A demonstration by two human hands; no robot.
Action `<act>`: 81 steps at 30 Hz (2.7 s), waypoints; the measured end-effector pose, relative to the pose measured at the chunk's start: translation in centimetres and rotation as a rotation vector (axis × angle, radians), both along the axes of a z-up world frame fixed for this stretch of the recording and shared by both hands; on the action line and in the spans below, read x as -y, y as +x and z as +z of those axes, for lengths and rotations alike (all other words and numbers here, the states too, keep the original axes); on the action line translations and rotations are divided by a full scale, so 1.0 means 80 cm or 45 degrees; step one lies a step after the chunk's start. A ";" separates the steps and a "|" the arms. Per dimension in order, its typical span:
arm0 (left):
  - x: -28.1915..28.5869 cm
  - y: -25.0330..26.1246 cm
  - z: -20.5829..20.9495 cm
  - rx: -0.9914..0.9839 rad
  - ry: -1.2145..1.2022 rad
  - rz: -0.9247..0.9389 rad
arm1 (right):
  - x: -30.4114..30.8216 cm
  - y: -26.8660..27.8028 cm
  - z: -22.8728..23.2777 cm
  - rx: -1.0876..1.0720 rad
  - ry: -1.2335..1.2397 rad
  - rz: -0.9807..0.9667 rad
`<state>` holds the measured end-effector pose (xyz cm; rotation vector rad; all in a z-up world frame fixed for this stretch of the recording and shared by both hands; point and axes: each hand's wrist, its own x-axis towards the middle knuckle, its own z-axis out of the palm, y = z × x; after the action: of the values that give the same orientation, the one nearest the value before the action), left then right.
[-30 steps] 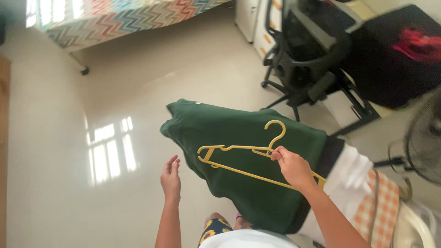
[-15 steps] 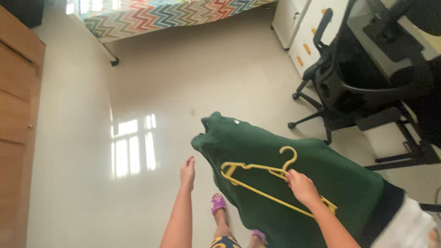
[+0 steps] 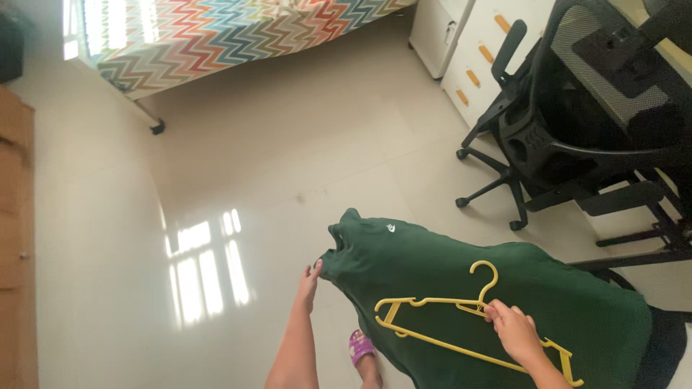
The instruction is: The person takes several folded t-shirts from a stack, places each one onto a hanger, and hangs them on a clothing rack. The shirts handled include white, brown, mauve, green, and red ones.
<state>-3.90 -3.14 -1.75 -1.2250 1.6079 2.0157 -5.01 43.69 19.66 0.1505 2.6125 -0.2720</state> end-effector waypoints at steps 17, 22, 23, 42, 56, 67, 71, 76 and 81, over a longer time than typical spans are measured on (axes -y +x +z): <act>0.014 0.002 0.030 0.126 0.300 -0.059 | 0.001 -0.006 0.003 0.026 -0.065 -0.055; 0.007 0.006 0.070 -0.078 -0.719 0.099 | 0.009 -0.019 0.021 -0.045 -0.284 -0.077; 0.005 0.012 0.082 -0.087 -0.702 0.127 | 0.012 -0.025 0.027 -0.167 -0.430 -0.026; -0.103 0.088 0.226 -0.659 -0.878 0.255 | 0.374 -0.168 0.055 -0.316 -0.182 0.495; -0.164 0.131 0.385 -0.749 -0.484 -0.056 | 0.439 -0.153 -0.071 -0.574 0.307 1.066; -0.113 0.169 0.363 -0.180 -0.999 0.292 | 0.297 -0.178 0.084 -1.183 -0.553 0.474; -0.131 0.177 0.363 0.122 -0.863 -0.046 | 0.212 -0.113 0.158 -1.261 -0.641 0.447; -0.148 0.203 0.377 -0.195 -1.007 0.052 | 0.123 -0.024 0.198 -1.166 -0.791 0.151; -0.151 0.201 0.372 -0.386 -0.266 0.115 | 0.046 0.062 0.202 -0.988 -0.566 -0.131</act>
<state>12.16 8.96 27.99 -1.1186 1.9794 2.2225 -0.06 40.04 35.83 0.0199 3.2009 -1.1286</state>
